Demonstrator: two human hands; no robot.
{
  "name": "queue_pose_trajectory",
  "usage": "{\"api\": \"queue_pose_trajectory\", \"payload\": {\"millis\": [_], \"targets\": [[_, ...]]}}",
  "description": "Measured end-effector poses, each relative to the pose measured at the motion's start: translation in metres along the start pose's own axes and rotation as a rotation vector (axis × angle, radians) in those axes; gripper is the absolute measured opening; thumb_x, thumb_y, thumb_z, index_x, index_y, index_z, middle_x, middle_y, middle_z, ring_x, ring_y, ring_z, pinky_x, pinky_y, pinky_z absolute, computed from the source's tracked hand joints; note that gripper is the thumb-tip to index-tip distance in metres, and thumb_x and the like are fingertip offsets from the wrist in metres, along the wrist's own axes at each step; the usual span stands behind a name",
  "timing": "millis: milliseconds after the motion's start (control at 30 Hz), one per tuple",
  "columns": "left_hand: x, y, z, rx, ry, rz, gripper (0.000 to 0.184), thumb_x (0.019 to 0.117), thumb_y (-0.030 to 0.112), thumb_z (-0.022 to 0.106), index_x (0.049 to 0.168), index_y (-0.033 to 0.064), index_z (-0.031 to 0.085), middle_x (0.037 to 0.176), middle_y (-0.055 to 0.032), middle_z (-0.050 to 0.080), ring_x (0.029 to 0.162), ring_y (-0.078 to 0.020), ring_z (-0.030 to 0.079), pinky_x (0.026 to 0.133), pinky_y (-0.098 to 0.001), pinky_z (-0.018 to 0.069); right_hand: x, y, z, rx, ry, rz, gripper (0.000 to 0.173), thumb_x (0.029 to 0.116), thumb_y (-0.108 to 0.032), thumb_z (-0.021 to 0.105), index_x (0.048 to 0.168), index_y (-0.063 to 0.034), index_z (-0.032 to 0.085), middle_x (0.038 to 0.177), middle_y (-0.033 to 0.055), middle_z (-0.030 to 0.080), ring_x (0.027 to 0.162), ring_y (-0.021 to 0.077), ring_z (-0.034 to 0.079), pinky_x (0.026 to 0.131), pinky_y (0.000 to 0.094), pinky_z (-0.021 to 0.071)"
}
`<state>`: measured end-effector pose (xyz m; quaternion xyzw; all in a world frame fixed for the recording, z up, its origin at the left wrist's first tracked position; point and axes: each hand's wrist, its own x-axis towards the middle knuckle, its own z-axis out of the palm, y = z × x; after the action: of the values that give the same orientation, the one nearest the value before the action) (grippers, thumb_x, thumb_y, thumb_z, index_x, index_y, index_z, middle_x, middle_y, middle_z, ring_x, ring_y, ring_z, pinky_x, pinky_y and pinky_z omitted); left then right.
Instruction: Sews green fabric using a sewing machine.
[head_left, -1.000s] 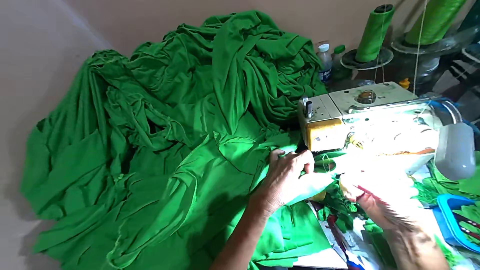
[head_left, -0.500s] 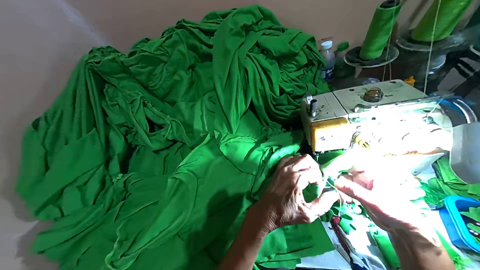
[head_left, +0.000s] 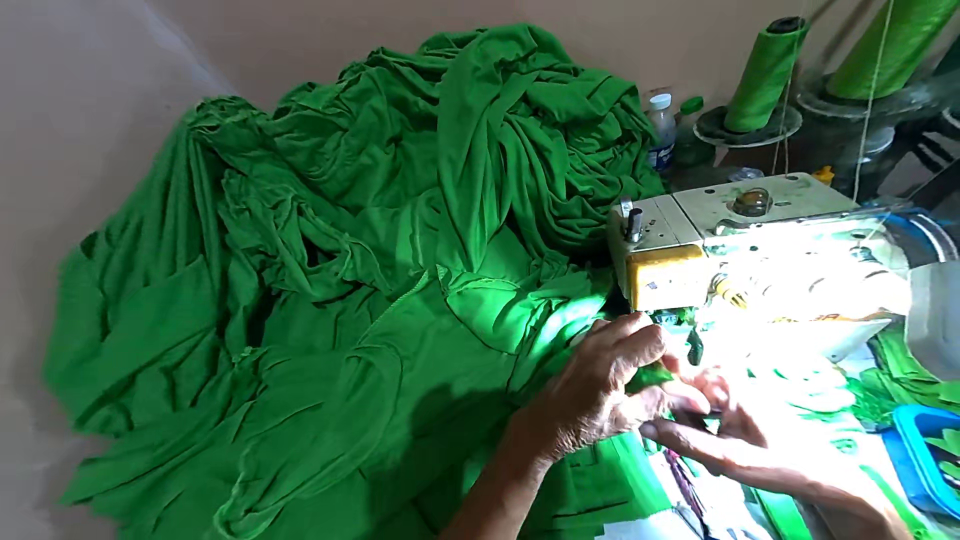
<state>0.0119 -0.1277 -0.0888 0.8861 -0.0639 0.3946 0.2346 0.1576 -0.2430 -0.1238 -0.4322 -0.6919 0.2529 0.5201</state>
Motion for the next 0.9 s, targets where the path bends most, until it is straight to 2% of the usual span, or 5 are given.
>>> {"api": "queue_pose_trajectory", "payload": {"millis": [267, 367, 533, 667, 900], "targets": [[-0.022, -0.006, 0.001, 0.206, -0.190, -0.121, 0.066, 0.0933, 0.069, 0.049, 0.095, 0.0099, 0.077, 0.102, -0.0082, 0.075, 0.107, -0.0214, 0.068, 0.106, -0.0522, 0.0398, -0.044, -0.013, 0.045, -0.050, 0.306, 0.155, 0.023, 0.0921, -0.016, 0.070, 0.099, 0.0054, 0.072, 0.071, 0.0006, 0.062, 0.058, -0.0083, 0.042, 0.054, 0.0089, 0.0365], [-0.036, -0.015, 0.004, 0.226, -0.119, -0.163, 0.064, 0.0982, 0.064, 0.045, 0.103, 0.0080, 0.077, 0.112, -0.0094, 0.075, 0.114, -0.0207, 0.067, 0.108, -0.0475, 0.0402, -0.051, 0.000, 0.057, 0.036, 0.411, 0.187, 0.019, 0.0926, -0.012, 0.070, 0.105, 0.0029, 0.070, 0.079, -0.0036, 0.068, 0.062, -0.0108, 0.051, 0.058, 0.0079, 0.0455], [-0.046, -0.020, 0.006, 0.273, 0.075, -0.233, 0.058, 0.1002, 0.054, 0.047, 0.105, 0.0053, 0.078, 0.110, -0.0110, 0.075, 0.109, -0.0204, 0.067, 0.106, -0.0410, 0.0410, -0.035, 0.022, 0.055, 0.106, 0.500, 0.127, 0.012, 0.0916, -0.027, 0.073, 0.091, -0.0190, 0.065, 0.065, -0.0196, 0.056, 0.054, -0.0139, 0.046, 0.051, 0.0056, 0.0410], [-0.048, -0.015, 0.003, 0.295, 0.156, -0.267, 0.043, 0.1011, 0.041, 0.052, 0.101, 0.0076, 0.079, 0.110, -0.0100, 0.074, 0.111, -0.0217, 0.065, 0.104, -0.0423, 0.0423, -0.030, 0.018, 0.049, 0.224, 0.476, 0.147, 0.010, 0.0907, -0.021, 0.073, 0.098, -0.0236, 0.067, 0.073, -0.0215, 0.067, 0.057, -0.0121, 0.055, 0.053, 0.0070, 0.0469], [-0.048, -0.010, 0.010, 0.295, 0.197, -0.343, 0.031, 0.1010, 0.027, 0.053, 0.100, 0.0107, 0.080, 0.112, -0.0085, 0.072, 0.112, -0.0215, 0.063, 0.102, -0.0434, 0.0432, -0.031, 0.016, 0.048, 0.218, 0.482, 0.211, 0.008, 0.0892, -0.022, 0.073, 0.087, -0.0272, 0.067, 0.063, -0.0231, 0.059, 0.051, -0.0133, 0.047, 0.048, 0.0067, 0.0396]]}}
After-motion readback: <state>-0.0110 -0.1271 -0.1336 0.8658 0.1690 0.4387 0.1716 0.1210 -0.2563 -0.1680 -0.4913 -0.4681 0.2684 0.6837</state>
